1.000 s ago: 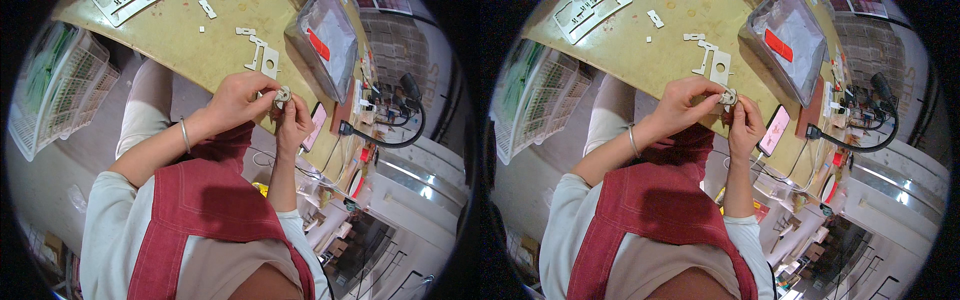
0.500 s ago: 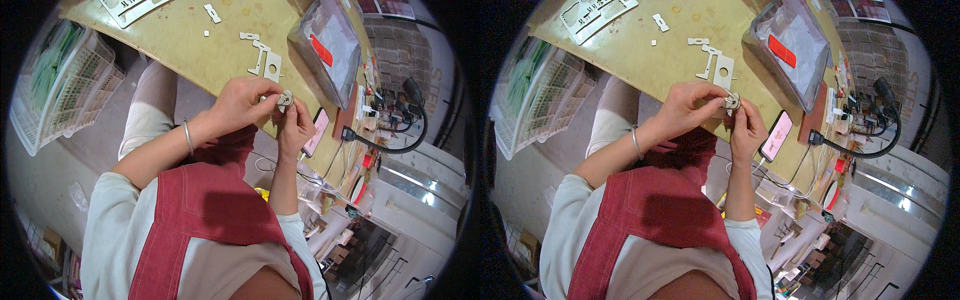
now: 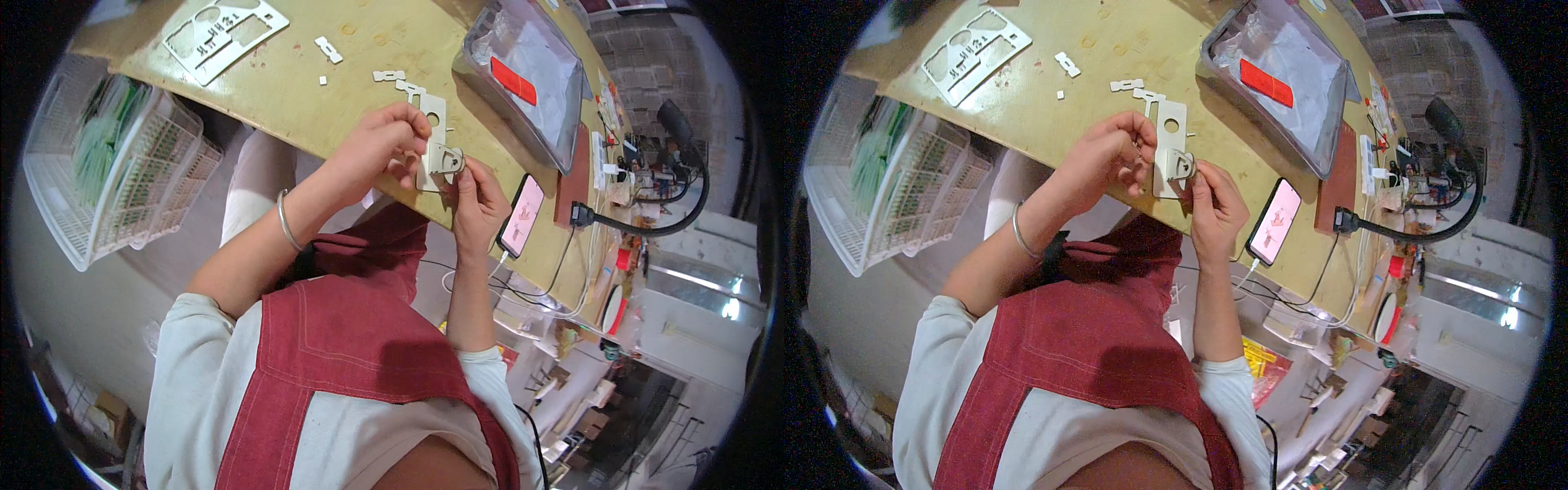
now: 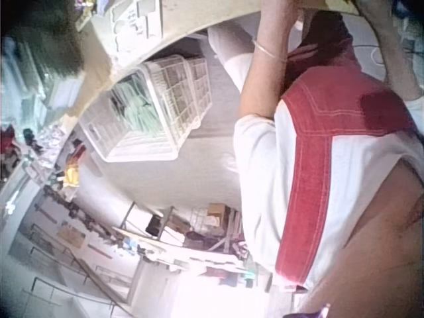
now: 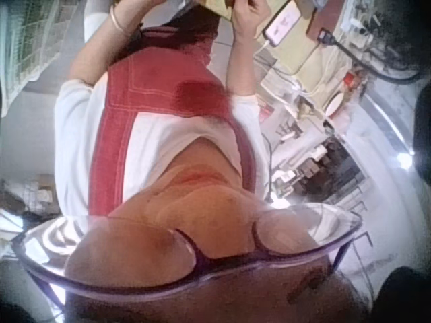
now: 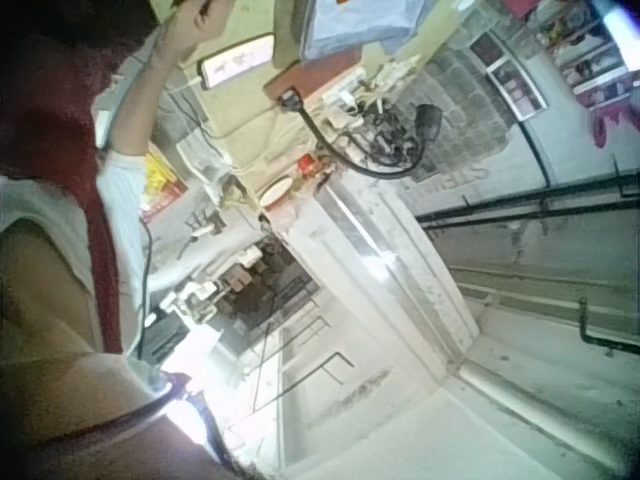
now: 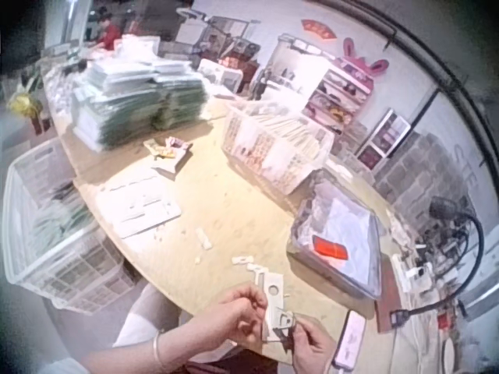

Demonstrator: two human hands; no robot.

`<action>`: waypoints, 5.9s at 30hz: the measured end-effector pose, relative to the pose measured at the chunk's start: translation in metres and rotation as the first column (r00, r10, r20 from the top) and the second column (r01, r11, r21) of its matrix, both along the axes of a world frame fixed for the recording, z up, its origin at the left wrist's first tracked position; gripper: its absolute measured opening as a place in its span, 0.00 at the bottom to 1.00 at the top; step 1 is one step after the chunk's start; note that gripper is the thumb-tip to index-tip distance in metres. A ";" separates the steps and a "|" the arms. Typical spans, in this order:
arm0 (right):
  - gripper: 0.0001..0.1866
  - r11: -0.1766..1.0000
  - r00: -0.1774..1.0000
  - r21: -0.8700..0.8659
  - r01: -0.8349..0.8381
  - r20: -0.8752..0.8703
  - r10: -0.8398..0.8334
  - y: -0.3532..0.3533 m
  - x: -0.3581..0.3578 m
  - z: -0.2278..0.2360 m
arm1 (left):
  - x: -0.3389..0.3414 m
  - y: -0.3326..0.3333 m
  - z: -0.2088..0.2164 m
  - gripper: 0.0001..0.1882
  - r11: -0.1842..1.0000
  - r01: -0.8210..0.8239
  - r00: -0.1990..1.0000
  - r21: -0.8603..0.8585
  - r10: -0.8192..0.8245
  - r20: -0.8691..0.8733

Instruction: The person assembles small white plastic components at a workbench, repeatedly attaching and detaching parts. They then walk to a large machine, open its door, and place a flat white sheet inside. Finally, they return to the workbench and handle small plastic bags containing parts.

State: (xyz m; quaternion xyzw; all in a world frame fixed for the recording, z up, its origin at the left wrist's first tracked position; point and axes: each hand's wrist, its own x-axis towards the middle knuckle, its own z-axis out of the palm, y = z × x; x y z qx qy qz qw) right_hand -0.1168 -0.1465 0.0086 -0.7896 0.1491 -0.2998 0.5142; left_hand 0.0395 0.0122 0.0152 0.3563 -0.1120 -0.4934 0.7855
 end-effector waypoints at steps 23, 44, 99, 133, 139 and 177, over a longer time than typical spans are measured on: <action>0.10 0.916 0.985 -0.397 -0.061 0.123 0.119 0.001 0.005 0.012 | -0.026 -0.002 0.028 0.28 0.951 -0.233 0.185 0.203 -0.162 0.969; 0.09 0.936 0.989 -0.351 -0.037 0.118 0.083 0.003 0.007 0.008 | 0.000 -0.009 0.044 0.24 0.971 -0.144 -0.065 0.188 -0.199 0.978; 0.18 0.657 0.944 0.744 -0.120 0.291 -0.157 0.043 0.003 0.027 | -0.035 -0.019 0.053 0.04 0.913 -0.407 0.110 -0.002 0.051 0.993; 0.15 0.734 0.935 0.678 -0.046 0.288 -0.208 0.042 0.003 0.024 | -0.037 -0.014 0.062 0.14 0.923 -0.374 0.149 -0.093 0.159 0.976; 0.14 0.725 0.932 0.689 0.001 0.263 -0.251 0.043 0.005 0.023 | -0.032 -0.002 0.056 0.18 0.975 -0.220 0.754 0.001 0.169 0.634; 0.16 0.829 0.933 0.559 0.037 0.277 -0.229 0.049 0.004 0.029 | -0.054 0.008 0.055 0.17 0.981 -0.192 0.700 0.031 0.115 0.705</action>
